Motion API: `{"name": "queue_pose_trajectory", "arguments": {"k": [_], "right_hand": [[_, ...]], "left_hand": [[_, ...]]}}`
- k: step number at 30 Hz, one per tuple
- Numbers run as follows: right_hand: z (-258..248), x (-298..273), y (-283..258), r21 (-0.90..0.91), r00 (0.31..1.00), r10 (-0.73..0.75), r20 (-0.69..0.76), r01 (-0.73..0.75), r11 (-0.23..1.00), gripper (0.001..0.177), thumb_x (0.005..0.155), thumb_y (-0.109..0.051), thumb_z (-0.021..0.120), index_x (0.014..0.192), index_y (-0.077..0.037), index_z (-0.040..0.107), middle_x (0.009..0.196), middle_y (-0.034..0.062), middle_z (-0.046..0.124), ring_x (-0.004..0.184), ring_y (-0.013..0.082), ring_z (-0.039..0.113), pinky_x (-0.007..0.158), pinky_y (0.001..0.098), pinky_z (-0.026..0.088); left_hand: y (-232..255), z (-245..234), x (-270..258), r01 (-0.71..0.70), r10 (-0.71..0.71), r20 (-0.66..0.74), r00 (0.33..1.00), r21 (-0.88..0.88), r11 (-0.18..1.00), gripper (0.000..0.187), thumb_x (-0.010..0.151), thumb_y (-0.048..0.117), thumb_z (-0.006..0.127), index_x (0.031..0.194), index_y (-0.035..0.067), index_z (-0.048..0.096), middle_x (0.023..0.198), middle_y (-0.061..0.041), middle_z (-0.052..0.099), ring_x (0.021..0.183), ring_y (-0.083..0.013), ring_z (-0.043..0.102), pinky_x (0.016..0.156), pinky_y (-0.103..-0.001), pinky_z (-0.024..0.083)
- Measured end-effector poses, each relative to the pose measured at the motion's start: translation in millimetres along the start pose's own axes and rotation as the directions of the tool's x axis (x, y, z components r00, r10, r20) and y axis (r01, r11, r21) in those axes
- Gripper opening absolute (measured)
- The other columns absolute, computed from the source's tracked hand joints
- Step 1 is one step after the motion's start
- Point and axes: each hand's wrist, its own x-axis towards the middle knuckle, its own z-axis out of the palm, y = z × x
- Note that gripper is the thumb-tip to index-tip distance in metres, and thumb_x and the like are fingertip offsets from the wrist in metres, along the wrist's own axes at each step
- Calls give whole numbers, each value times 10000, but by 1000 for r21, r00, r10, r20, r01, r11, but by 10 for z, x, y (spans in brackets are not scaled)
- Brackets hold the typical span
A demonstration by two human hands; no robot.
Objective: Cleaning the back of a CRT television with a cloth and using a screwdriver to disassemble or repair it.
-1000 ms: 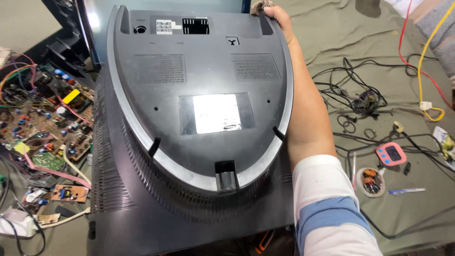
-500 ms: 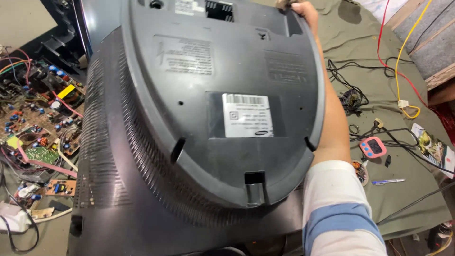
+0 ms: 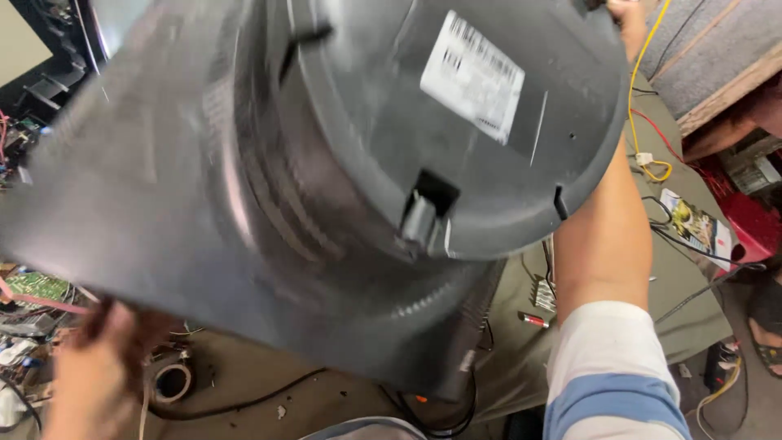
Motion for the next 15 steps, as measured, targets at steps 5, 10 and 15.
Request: {"name": "queue_pose_trajectory", "arguments": {"k": [5,10,15], "right_hand": [[-261,-475,-296,-16,972,-89,-217,88,996,170,825,-210,597,775,-111,468,756,21,400,737,192,392,763,404,352],[-40,-972,-634,-39,801,-162,-577,171,984,54,787,-116,577,734,-121,566,777,26,521,734,209,513,722,381,419],[1123,-1701,-817,-48,748,-70,-660,51,998,151,800,-206,566,872,-97,643,866,30,623,838,221,619,796,386,526]], "left_hand": [[830,379,866,-170,158,103,982,130,977,485,1024,630,588,1422,354,611,1168,112,730,979,-44,739,528,-178,445],[1199,665,2019,-427,460,279,843,-172,887,668,869,682,757,1340,233,605,1412,76,720,1389,-79,726,1225,-284,641],[1588,991,2362,-379,401,216,890,-137,915,779,640,786,830,1138,213,657,1139,63,802,1121,-77,829,1036,-275,740]]}}
